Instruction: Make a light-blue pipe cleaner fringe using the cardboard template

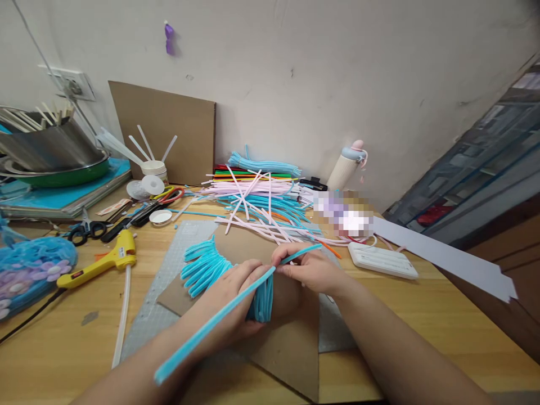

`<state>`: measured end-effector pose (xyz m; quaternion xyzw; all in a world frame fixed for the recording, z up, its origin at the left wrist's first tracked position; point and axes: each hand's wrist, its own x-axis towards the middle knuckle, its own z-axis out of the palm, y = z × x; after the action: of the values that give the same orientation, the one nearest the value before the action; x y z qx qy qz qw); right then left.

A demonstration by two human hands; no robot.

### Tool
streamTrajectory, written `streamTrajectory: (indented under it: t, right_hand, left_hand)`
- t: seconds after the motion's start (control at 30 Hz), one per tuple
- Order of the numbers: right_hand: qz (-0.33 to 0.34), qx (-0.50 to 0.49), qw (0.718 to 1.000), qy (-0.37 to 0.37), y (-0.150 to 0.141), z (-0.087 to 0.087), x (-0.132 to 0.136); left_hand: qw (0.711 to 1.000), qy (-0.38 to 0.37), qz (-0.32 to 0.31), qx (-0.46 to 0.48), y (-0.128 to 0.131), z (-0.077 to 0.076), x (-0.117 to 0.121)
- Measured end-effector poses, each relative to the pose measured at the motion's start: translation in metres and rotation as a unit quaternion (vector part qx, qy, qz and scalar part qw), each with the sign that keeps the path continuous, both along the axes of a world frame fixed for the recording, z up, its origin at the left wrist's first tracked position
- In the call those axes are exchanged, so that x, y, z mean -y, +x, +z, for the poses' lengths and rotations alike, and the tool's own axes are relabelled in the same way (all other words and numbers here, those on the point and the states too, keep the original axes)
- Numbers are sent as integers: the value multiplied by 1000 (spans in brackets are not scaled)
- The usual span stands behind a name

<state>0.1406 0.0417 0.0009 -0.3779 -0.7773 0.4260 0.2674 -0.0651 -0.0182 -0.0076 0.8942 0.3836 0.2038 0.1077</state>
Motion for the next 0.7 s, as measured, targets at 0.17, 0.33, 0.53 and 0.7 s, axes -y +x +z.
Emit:
streamTrajectory:
  t: [0.17, 0.33, 0.53, 0.7]
  right_hand:
    - [75, -25, 995, 65, 1, 4, -4]
    - [63, 0, 997, 39, 2, 6, -2]
    - [35, -29, 998, -43, -3, 2, -1]
    - [54, -32, 994, -88, -4, 3, 0]
  left_hand:
    - [1000, 0, -6, 1, -1, -1, -1]
    - [1000, 3, -8, -12, -2, -3, -2]
    - [998, 55, -22, -38, -1, -6, 0]
    - [998, 57, -14, -23, -1, -5, 0]
